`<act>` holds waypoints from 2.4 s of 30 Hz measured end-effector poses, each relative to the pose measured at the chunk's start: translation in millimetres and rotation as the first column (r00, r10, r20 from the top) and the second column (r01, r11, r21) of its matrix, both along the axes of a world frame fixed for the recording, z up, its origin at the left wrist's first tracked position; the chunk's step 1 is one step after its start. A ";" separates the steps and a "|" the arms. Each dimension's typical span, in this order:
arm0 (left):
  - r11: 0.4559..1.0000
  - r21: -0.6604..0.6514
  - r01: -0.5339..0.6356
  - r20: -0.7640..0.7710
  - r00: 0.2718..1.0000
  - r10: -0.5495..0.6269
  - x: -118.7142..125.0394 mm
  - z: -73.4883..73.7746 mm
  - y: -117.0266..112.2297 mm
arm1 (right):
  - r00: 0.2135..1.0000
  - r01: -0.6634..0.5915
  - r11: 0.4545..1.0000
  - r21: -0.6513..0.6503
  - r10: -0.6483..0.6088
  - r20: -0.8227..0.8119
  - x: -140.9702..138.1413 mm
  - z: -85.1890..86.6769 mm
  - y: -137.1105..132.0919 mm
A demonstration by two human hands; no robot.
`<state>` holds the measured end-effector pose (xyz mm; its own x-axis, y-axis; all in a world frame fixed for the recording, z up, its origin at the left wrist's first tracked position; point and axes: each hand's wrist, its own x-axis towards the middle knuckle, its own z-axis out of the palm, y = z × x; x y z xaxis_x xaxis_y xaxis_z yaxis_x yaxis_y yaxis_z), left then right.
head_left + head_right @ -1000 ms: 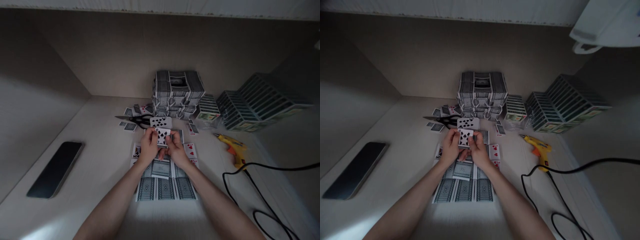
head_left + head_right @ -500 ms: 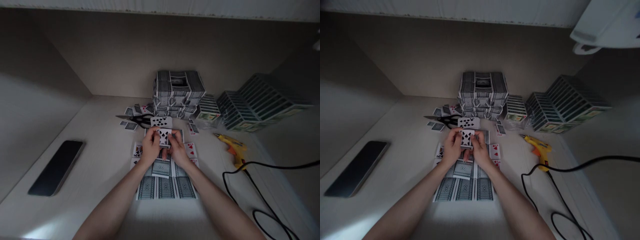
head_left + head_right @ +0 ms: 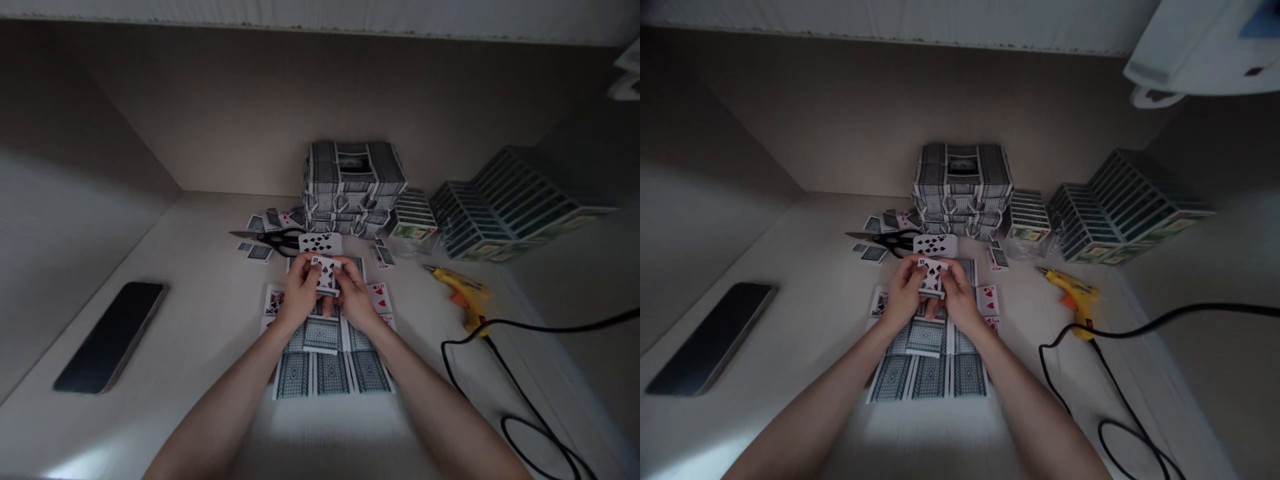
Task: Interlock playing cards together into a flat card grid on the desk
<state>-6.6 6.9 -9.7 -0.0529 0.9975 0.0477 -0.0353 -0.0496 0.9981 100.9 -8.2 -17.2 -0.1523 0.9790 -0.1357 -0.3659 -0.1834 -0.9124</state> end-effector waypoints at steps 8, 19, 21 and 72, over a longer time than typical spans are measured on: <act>0.999 0.042 -0.019 -0.039 0.999 0.021 -1.4 -0.5 -2.4 | 1.000 -0.006 1.000 -0.019 0.006 0.010 0.2 -1.8 1.8; 0.989 0.142 -0.048 -0.156 0.985 0.070 -4.5 -5.3 -1.7 | 0.992 0.042 0.999 0.010 -0.043 0.116 3.1 -8.7 3.9; 0.991 0.121 -0.049 -0.152 0.986 0.067 -4.1 -5.4 -1.8 | 0.991 0.035 0.999 0.022 -0.037 0.129 3.1 -10.3 4.0; 0.992 0.027 -0.123 0.056 0.991 0.121 -8.3 4.3 -0.1 | 0.942 -0.322 0.939 -0.123 0.304 -0.143 13.6 -4.4 9.2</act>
<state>-15.0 6.8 -5.4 -0.1773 0.9815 0.0721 -0.0807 -0.0875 0.9929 114.5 1.0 -21.6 -0.4714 0.8510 -0.2315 -0.3744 -0.4308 -0.8211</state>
